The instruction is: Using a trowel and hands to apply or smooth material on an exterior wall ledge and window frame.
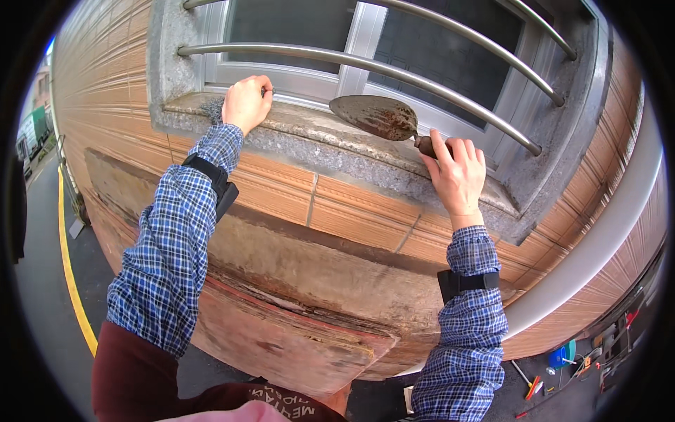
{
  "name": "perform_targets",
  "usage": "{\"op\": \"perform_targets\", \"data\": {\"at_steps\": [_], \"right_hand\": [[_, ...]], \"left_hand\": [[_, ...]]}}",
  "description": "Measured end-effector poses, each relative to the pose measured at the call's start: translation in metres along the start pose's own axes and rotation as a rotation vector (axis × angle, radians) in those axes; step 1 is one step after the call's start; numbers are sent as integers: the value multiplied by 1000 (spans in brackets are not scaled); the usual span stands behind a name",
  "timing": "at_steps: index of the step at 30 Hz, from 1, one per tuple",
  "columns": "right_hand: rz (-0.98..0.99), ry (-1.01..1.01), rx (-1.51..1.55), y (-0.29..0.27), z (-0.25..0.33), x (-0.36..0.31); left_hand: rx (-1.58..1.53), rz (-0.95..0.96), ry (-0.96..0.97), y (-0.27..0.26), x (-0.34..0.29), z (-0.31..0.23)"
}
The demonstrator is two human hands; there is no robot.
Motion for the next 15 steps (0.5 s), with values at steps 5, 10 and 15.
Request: {"op": "perform_targets", "data": {"at_steps": [5,10,15], "right_hand": [[165,-159,-185,-17,28,44],[173,-280,-289,-34,43,69],[200,-339,-332,-33,47,77]], "left_hand": [[-33,51,-35,-1,-1,-2],[-25,36,-10,-4,-1,-3],[-23,7,-13,-1,-1,-3]]}}
Point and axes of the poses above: each hand's wrist, its own x-axis towards the middle knuckle, its own y-axis out of the palm, z = x × y, the point moved 5 cm from there along x, towards the middle knuckle, and after that the axes turned 12 degrees about z, right-handed, at the moved point
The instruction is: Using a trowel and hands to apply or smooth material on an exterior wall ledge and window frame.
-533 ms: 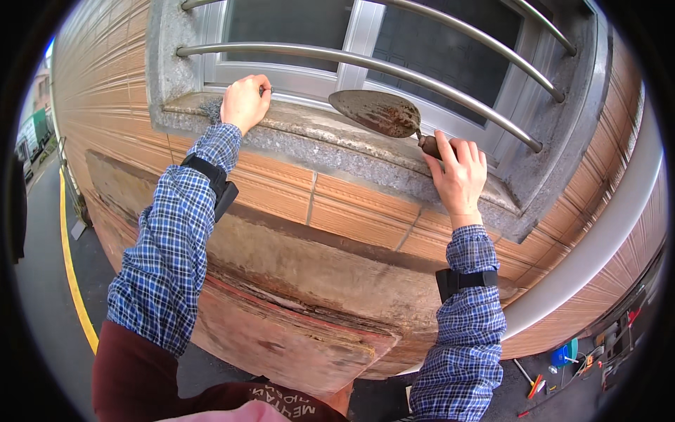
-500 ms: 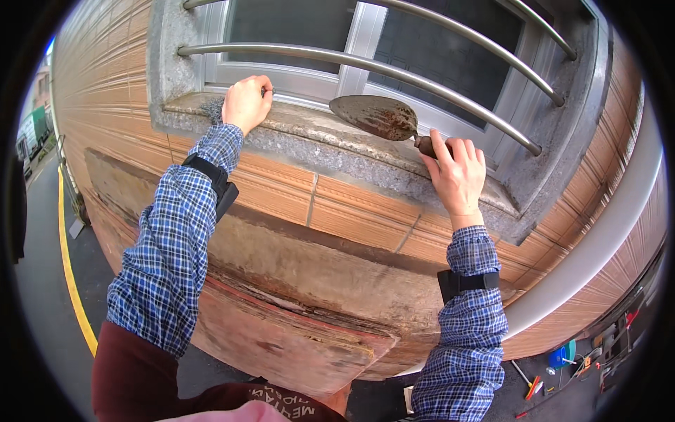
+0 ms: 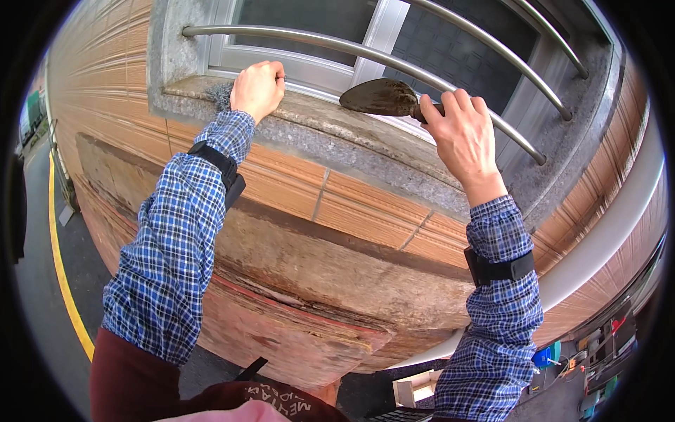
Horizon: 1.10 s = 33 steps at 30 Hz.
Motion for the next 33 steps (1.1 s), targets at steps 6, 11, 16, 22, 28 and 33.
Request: {"op": "perform_targets", "data": {"at_steps": [6,11,16,22,28,33], "right_hand": [[57,-4,-31,-11,9,9],[64,17,1,4,6,5],[71,40,11,15,16,12],[59,32,-42,6,8,-1],[89,34,-43,2,31,13],[77,50,-21,3,15,8]], "left_hand": [[11,47,-13,-1,1,2],[16,2,-15,3,2,1],[1,13,-4,4,0,5],[20,15,-29,4,3,4],[13,12,-17,5,0,6],[15,12,-27,2,1,5]]}}
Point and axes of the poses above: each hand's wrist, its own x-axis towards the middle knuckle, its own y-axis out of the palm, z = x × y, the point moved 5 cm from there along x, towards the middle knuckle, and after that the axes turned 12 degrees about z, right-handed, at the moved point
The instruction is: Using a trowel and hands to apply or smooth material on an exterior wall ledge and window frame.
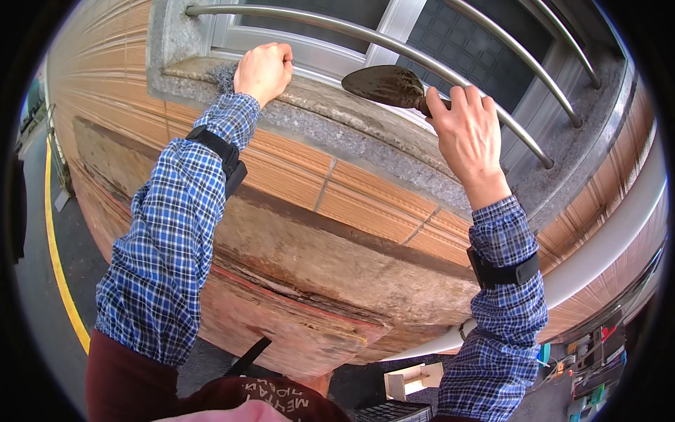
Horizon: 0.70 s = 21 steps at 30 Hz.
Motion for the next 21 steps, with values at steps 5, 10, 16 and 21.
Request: {"op": "perform_targets", "data": {"at_steps": [5,10,16,21], "right_hand": [[18,-18,-13,2,9,10],[48,24,49,5,3,3],[-32,-36,21,3,27,28],[-48,-51,23,7,24,30]], "left_hand": [[-3,-10,21,1,-2,0],[1,-1,0,1,0,-1],[-18,-13,26,3,-1,-1],[5,-15,34,2,-1,0]]}}
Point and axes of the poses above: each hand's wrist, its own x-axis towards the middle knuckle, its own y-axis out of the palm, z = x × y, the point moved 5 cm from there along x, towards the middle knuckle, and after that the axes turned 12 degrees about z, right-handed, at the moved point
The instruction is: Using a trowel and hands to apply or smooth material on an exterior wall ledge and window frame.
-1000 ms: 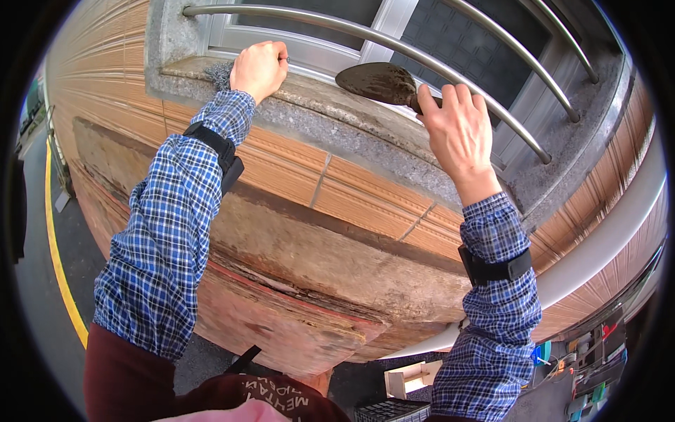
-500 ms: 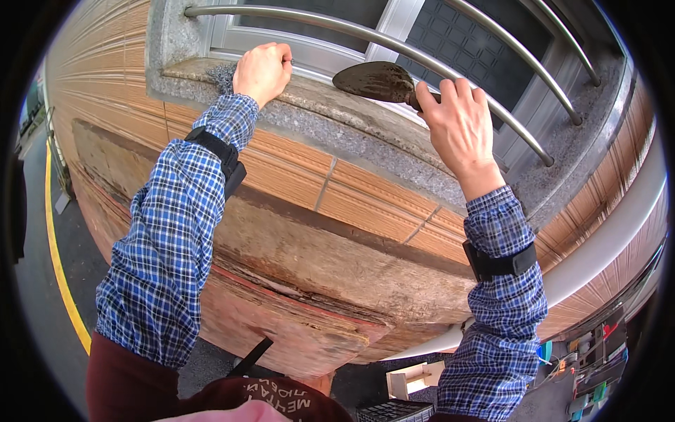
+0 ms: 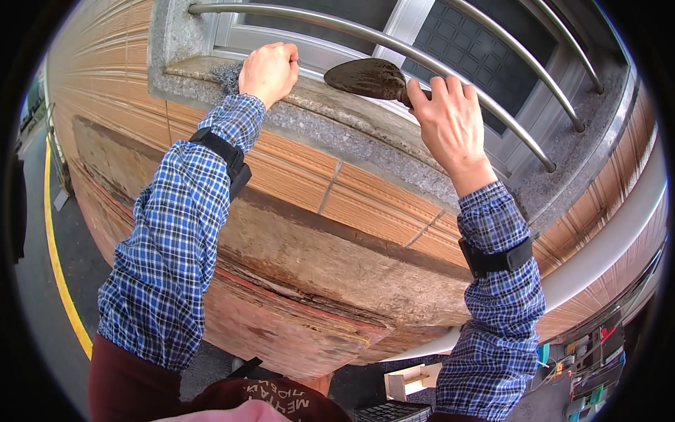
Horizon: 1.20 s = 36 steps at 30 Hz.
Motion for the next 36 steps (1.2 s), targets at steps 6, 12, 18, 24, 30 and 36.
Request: {"op": "perform_targets", "data": {"at_steps": [6,12,18,24,30,36], "right_hand": [[-38,-19,-38,-8,12,16],[22,-18,-36,-1,-14,-4],[-28,-66,-82,-9,-5,-2],[136,49,-54,1,-75,-87],[283,120,-129,-4,-108,-139],[232,220,-154,-21,-121,-150]], "left_hand": [[-37,3,-5,-1,0,-1],[-29,3,1,-3,0,-3],[-18,35,14,-4,1,1],[-32,12,2,0,1,-6],[-17,57,-34,-1,-2,1],[-3,54,-30,-7,3,-6]]}}
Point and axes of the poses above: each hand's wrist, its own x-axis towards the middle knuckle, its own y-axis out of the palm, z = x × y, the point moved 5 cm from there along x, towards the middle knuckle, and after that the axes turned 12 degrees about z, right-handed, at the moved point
